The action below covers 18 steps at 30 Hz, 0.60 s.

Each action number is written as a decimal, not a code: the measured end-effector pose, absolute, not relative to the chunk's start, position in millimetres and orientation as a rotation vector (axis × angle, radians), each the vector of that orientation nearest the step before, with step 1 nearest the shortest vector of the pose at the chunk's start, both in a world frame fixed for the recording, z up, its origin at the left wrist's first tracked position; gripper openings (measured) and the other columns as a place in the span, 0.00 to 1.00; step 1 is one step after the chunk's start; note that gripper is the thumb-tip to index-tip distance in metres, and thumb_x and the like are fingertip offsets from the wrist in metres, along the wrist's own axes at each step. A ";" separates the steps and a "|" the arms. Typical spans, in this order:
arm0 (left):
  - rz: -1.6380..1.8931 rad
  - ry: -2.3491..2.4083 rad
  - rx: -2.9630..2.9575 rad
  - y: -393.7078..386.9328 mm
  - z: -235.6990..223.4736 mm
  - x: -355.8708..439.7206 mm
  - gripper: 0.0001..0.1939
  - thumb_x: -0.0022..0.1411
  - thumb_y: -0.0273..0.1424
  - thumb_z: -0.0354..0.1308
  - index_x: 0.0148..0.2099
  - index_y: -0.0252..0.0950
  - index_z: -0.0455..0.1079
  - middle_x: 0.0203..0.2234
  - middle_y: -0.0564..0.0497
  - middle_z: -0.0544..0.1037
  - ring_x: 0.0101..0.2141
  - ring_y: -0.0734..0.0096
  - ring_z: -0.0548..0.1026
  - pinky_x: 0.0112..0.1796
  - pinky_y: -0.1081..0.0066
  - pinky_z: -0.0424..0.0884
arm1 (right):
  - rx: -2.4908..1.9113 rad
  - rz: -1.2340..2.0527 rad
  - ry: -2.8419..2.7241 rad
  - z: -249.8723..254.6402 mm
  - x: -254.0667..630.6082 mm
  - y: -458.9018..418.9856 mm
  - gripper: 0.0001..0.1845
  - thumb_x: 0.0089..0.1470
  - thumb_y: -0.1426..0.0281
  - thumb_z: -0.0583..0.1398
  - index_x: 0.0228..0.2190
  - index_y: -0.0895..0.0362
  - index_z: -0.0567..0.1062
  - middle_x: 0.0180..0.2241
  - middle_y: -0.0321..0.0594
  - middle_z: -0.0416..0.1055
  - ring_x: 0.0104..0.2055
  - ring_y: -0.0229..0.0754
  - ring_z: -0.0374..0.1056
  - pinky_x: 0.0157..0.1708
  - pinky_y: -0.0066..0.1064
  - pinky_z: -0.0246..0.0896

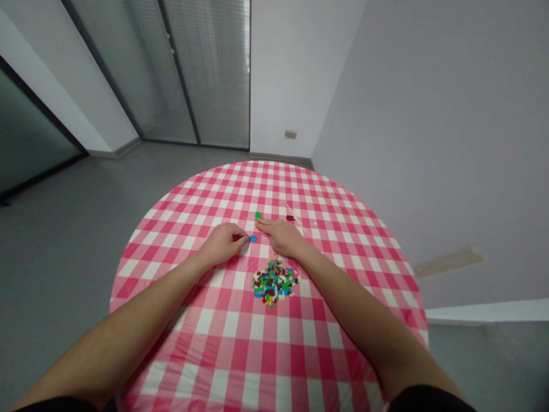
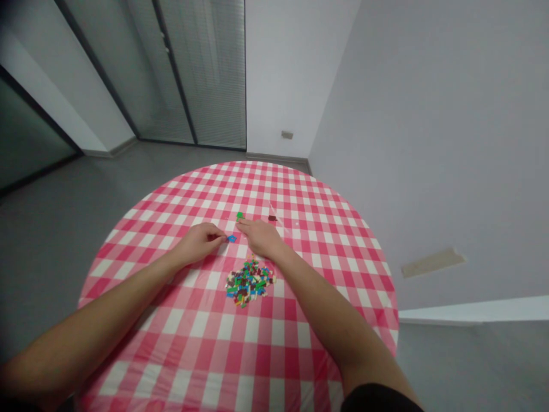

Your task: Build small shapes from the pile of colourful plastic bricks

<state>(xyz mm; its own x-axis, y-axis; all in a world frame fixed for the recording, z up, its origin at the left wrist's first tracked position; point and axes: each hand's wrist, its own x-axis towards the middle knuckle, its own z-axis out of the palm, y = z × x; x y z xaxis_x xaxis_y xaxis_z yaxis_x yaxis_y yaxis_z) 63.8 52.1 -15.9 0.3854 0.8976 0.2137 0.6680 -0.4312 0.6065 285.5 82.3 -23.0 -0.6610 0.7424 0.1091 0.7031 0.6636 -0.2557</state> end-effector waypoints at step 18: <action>0.733 1.313 2.239 52.2 -17.1 63.0 0.08 0.58 0.31 0.58 0.33 0.37 0.79 0.28 0.49 0.80 0.31 0.66 0.74 0.34 0.68 0.66 | -1.265 0.374 -2.434 -18.8 286.2 82.3 0.21 0.61 0.77 0.53 0.52 0.54 0.75 0.60 0.45 0.65 0.61 0.44 0.63 0.58 0.38 0.60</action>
<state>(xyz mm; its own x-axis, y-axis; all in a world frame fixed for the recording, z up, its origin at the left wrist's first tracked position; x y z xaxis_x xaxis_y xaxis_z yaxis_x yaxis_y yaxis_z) 63.0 52.2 -17.1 0.4084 0.8858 0.2205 0.6522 -0.4522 0.6084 286.2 82.3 -18.8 -0.5279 0.8250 0.2015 0.7264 0.5616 -0.3961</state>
